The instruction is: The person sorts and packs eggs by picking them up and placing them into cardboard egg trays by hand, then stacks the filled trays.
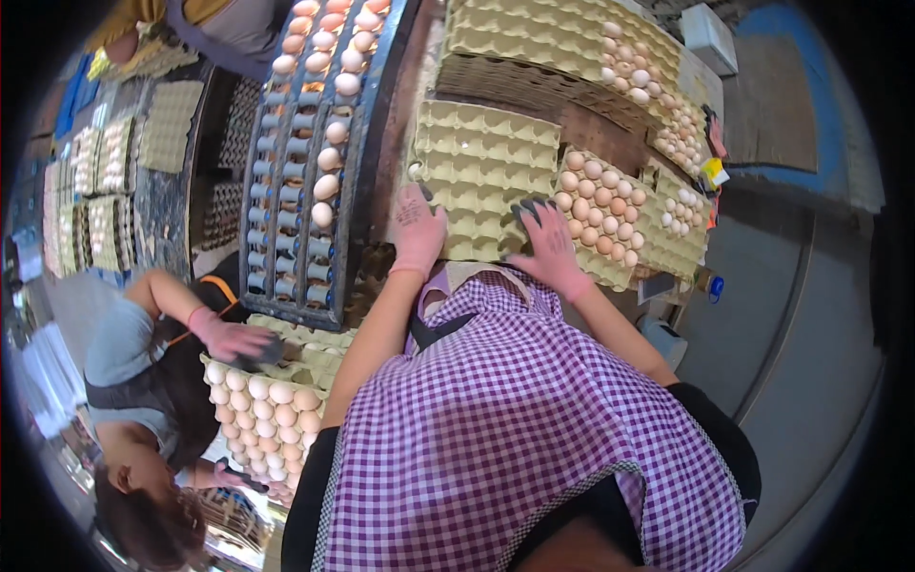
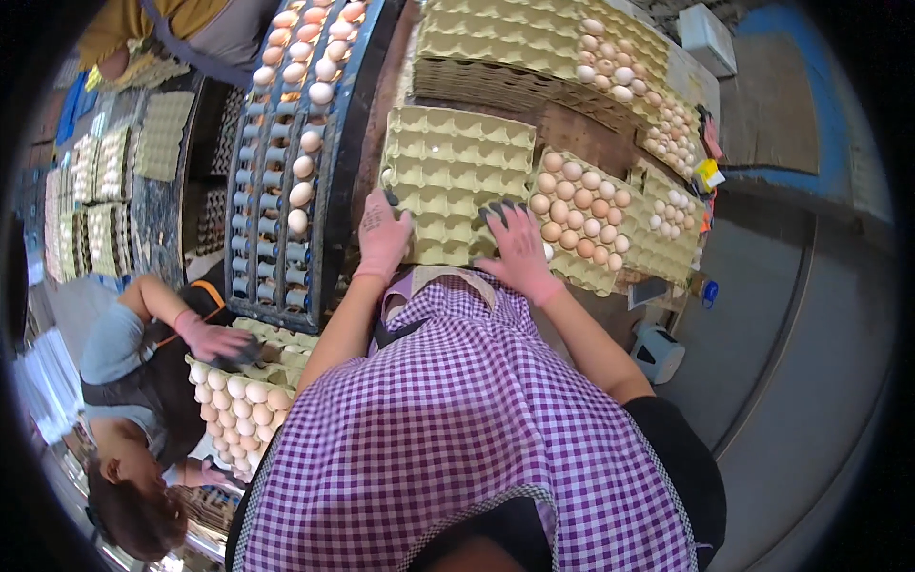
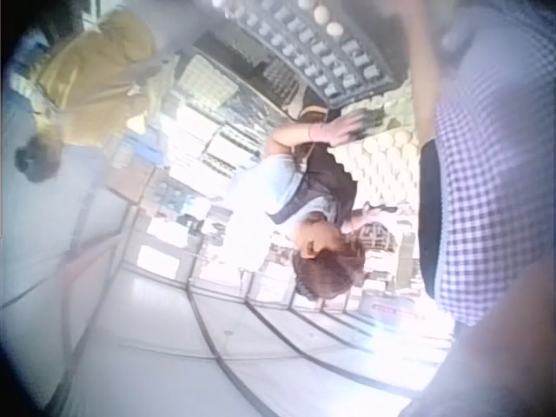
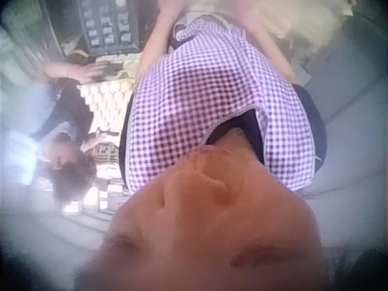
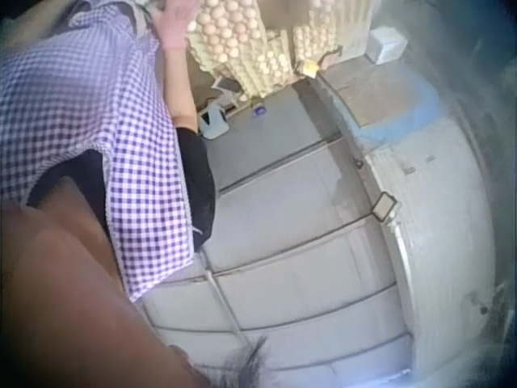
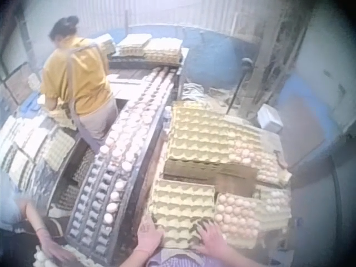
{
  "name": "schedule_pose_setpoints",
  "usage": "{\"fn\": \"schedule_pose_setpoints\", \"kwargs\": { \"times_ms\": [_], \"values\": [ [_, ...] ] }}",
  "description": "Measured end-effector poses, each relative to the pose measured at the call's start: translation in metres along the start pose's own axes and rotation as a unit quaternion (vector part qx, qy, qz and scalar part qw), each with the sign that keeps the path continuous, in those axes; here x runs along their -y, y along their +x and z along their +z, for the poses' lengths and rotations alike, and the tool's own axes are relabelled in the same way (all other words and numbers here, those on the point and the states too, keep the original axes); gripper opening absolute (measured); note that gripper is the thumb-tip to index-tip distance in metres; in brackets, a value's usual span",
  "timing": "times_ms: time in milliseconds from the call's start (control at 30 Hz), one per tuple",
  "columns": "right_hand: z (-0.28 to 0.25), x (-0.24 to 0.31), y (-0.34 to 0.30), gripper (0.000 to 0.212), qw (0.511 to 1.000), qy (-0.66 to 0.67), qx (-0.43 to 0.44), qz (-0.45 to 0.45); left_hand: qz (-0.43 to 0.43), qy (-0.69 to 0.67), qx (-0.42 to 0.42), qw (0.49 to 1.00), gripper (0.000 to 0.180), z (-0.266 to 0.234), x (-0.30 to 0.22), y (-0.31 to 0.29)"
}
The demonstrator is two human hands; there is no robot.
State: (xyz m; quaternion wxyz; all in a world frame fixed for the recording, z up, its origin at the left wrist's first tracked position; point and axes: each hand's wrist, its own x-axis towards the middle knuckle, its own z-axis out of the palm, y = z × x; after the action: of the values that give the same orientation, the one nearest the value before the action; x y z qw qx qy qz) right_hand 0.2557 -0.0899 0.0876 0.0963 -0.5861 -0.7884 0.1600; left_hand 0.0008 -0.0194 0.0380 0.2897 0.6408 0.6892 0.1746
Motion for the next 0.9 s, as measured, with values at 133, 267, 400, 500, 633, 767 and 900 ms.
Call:
{"fn": "schedule_pose_setpoints", "kwargs": {
  "times_ms": [133, 267, 400, 500, 633, 767, 900],
  "values": [
    [-0.003, 0.005, -0.038, 0.082, 0.999, -0.033, 0.004, 0.026, -0.058, -0.149, 0.082, 0.984, 0.045, -0.058, -0.044, 0.015],
    [0.043, -0.014, -0.033, 0.082, 0.997, -0.049, 0.033, 0.049, -0.111, -0.270, 0.244, 0.925, 0.076, 0.005, -0.008, 0.021],
    [0.040, -0.006, -0.027, 0.069, 0.991, -0.108, 0.046, 0.065, -0.113, -0.349, 0.290, 0.884, 0.054, -0.008, -0.007, 0.024],
    [0.026, -0.008, -0.037, 0.064, 0.998, -0.020, -0.053, 0.021, -0.047, -0.371, 0.246, 0.894, 0.056, -0.054, -0.036, 0.007],
    [-0.050, -0.001, 0.004, 0.063, 0.977, -0.020, -0.211, 0.040, 0.011, -0.503, 0.150, 0.851, 0.059, -0.101, -0.041, 0.003],
    [-0.118, -0.068, 0.136, 0.069, 0.961, -0.115, -0.253, 0.009, -0.084, -0.567, 0.012, 0.819, 0.046, -0.101, -0.024, 0.006],
    [-0.111, -0.183, 0.239, 0.065, 0.982, -0.137, -0.129, 0.006, -0.133, -0.524, 0.023, 0.841, 0.043, -0.101, -0.009, -0.015]
  ]
}}
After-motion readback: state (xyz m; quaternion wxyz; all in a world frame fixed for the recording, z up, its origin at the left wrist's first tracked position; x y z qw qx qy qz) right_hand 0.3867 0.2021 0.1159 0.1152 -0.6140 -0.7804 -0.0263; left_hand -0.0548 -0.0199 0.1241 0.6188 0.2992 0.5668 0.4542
